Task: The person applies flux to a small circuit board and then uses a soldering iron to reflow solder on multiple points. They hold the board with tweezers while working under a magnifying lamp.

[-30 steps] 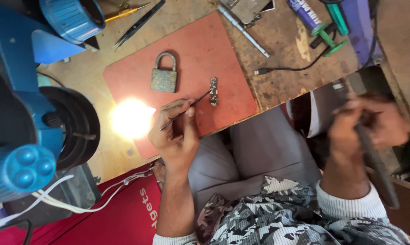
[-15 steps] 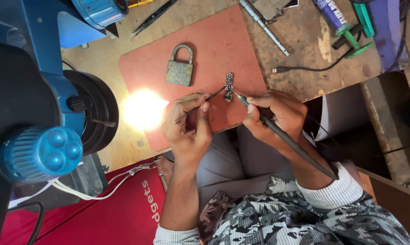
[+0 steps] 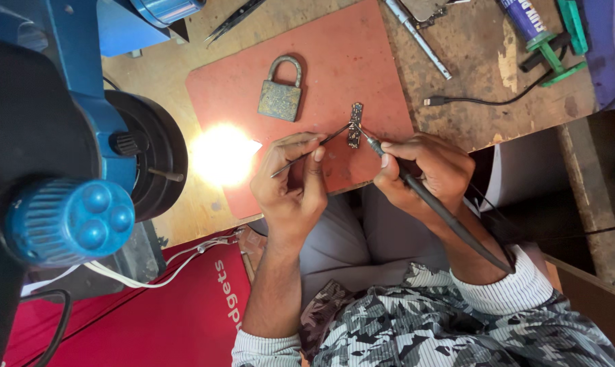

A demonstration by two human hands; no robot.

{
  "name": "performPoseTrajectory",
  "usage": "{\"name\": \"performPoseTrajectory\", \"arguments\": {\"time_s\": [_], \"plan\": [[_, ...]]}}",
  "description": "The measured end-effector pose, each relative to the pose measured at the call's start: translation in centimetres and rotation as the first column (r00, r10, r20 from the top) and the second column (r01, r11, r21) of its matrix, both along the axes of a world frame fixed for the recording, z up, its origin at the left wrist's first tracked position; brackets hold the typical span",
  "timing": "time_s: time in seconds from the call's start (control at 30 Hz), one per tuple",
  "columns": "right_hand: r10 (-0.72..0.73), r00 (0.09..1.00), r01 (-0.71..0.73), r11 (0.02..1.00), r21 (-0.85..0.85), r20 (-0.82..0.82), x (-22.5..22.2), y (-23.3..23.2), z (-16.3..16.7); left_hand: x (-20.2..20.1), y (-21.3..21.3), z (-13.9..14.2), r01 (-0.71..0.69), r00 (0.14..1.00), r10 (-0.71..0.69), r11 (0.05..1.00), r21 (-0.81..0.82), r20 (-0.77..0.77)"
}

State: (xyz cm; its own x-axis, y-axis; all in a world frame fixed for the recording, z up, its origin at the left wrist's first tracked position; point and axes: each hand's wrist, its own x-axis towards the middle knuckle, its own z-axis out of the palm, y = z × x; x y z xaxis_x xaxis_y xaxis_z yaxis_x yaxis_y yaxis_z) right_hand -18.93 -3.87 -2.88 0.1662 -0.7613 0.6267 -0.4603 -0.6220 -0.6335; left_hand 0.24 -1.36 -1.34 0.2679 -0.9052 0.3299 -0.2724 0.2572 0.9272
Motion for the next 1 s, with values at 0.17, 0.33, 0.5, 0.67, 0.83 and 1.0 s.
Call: {"name": "performPoseTrajectory", "arguments": {"time_s": [0.17,0.33,0.5,0.67,0.83,1.0], "plan": [[0.006,1.000,-0.006,1.000,0.012,0.010,0.08,0.00,-0.03,-0.02,0.03,0.02,0.012,1.000,-0.012,0.999,-0.032,0.017],[0.038,0.999,-0.038,0.999,-0.002,0.014,0.18,-0.18,0.13,0.06,-0.05,-0.09,0.011,0.999,-0.009,0.999,-0.044,0.033],[0.022,1.000,-0.022,1.000,-0.008,-0.001,0.25,-0.12,0.09,0.09,-0.04,-0.13,0.012,1.000,-0.011,0.999,-0.032,0.009],[0.018,1.000,-0.018,1.000,-0.010,-0.002,0.27,-0.17,0.08,0.08,-0.03,-0.18,0.002,0.999,-0.001,1.000,-0.031,0.036],[0.025,1.000,-0.025,1.000,-0.011,0.000,0.12,-0.16,0.27,-0.03,0.04,0.02,0.010,0.999,-0.008,0.999,-0.050,0.031],[0.017,1.000,-0.017,1.000,-0.003,-0.005,0.03,-0.02,0.38,-0.14,0.10,0.15,0.014,1.000,-0.014,1.000,-0.001,-0.014]]}}
